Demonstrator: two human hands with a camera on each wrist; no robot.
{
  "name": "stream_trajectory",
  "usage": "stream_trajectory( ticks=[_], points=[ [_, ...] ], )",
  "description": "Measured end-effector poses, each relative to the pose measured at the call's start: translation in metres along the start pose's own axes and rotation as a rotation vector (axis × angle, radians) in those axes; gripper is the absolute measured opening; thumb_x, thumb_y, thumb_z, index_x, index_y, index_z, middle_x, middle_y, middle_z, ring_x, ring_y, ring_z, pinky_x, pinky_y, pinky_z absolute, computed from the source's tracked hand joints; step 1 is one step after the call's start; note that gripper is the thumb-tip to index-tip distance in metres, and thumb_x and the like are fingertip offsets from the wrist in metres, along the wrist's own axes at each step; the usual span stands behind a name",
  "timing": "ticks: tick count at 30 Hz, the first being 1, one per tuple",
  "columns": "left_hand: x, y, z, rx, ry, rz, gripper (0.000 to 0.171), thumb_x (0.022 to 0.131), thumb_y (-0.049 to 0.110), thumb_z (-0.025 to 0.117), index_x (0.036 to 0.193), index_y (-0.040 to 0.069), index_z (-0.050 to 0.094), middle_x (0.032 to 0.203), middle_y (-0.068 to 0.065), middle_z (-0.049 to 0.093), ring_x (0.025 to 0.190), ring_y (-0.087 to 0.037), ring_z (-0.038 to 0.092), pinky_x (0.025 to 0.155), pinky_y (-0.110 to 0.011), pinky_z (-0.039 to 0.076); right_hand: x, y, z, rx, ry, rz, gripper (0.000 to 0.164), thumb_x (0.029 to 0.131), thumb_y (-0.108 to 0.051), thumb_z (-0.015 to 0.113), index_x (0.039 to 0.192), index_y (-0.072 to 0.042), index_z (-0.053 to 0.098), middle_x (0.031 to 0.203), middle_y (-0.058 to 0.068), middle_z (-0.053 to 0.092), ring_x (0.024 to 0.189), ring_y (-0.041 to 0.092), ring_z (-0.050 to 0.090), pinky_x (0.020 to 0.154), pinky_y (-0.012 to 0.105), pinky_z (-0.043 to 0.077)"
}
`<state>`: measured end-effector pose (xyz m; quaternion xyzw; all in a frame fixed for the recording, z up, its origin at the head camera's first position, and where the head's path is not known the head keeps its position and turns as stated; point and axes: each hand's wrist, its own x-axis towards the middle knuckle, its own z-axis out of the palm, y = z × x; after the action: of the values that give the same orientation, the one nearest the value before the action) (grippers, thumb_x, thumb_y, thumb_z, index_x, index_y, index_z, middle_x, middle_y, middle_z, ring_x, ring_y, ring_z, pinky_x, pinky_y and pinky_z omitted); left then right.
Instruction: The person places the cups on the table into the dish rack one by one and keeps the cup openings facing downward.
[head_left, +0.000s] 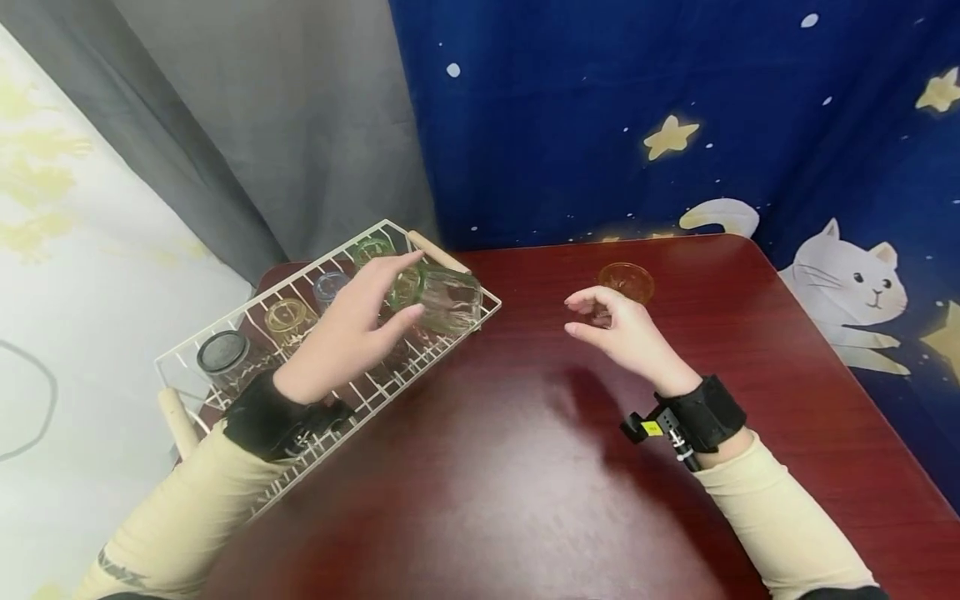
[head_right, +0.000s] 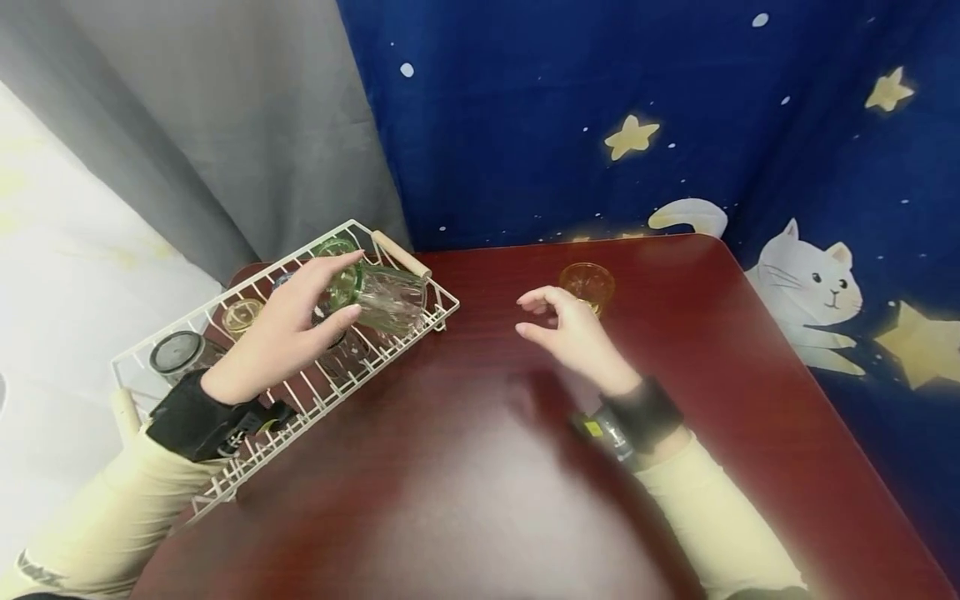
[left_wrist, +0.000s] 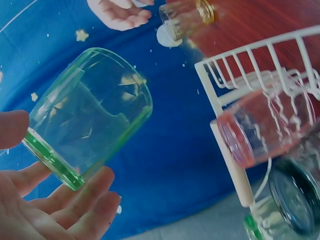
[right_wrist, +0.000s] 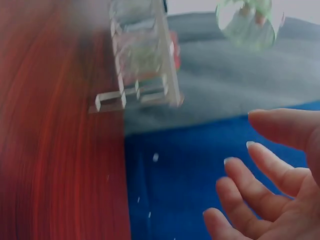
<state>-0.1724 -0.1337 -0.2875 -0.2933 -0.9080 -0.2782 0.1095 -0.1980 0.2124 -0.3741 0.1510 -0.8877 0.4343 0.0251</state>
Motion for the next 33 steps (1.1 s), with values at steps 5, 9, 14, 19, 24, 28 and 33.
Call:
stream_trajectory(
  ticks=[5,9,14,19,24,28,33],
  points=[
    [-0.011,-0.005,-0.011,0.046,-0.033,-0.043,0.06,0.097,0.023,0.058,0.151,0.018,0.033,0.147,-0.008,0.043,0.137,-0.023,0.041,0.115,-0.045,0.036,0.009,0.019,-0.006,-0.148,0.079,0.039,0.041,0.087,-0.021,0.071,0.124,-0.008,0.059,0.124,0.016,0.061,0.114,0.032,0.057,0.096,0.048,0.045],
    [-0.021,-0.009,-0.02,0.095,-0.059,-0.057,0.06,0.097,0.021,0.058,0.151,0.019,0.032,0.147,-0.009,0.042,0.137,-0.024,0.042,0.113,-0.047,0.038,0.013,0.035,-0.005,-0.245,0.113,0.068,0.048,0.086,-0.019,0.07,0.129,-0.003,0.054,0.13,0.022,0.053,0.124,0.042,0.046,0.101,0.056,0.039],
    [-0.035,-0.014,-0.03,0.126,-0.072,-0.076,0.059,0.096,0.016,0.057,0.151,0.016,0.034,0.147,-0.01,0.042,0.137,-0.027,0.042,0.112,-0.05,0.037,0.02,0.051,-0.004,-0.338,0.128,0.108,0.053,0.085,-0.017,0.069,0.132,0.001,0.051,0.133,0.026,0.049,0.128,0.046,0.04,0.104,0.059,0.037],
    [-0.049,-0.018,-0.035,0.166,-0.063,-0.129,0.058,0.096,0.016,0.057,0.15,0.018,0.036,0.146,-0.012,0.044,0.135,-0.03,0.043,0.109,-0.054,0.039,0.027,0.057,-0.006,-0.379,0.121,0.138,0.057,0.084,-0.015,0.069,0.134,0.003,0.049,0.135,0.028,0.048,0.129,0.047,0.039,0.105,0.061,0.037],
    [-0.065,-0.022,-0.04,0.188,-0.071,-0.185,0.056,0.096,0.016,0.057,0.149,0.017,0.037,0.143,-0.013,0.046,0.131,-0.032,0.045,0.104,-0.057,0.041,0.03,0.063,-0.008,-0.433,0.133,0.11,0.054,0.085,-0.012,0.066,0.133,0.004,0.05,0.132,0.029,0.052,0.126,0.046,0.044,0.104,0.06,0.039],
    [-0.075,-0.028,-0.044,0.193,-0.11,-0.227,0.056,0.096,0.015,0.058,0.148,0.016,0.038,0.139,-0.012,0.048,0.125,-0.031,0.05,0.101,-0.056,0.044,0.031,0.068,-0.007,-0.472,0.146,0.088,0.048,0.085,-0.012,0.065,0.13,0.003,0.054,0.125,0.026,0.058,0.12,0.044,0.051,0.1,0.058,0.043],
    [-0.086,-0.038,-0.048,0.232,-0.18,-0.285,0.056,0.095,0.017,0.059,0.148,0.014,0.038,0.139,-0.015,0.048,0.121,-0.037,0.054,0.098,-0.06,0.045,0.031,0.074,-0.002,-0.547,0.171,0.031,0.039,0.084,-0.012,0.064,0.121,0.0,0.061,0.114,0.024,0.066,0.109,0.043,0.06,0.094,0.055,0.045]
  ],
)
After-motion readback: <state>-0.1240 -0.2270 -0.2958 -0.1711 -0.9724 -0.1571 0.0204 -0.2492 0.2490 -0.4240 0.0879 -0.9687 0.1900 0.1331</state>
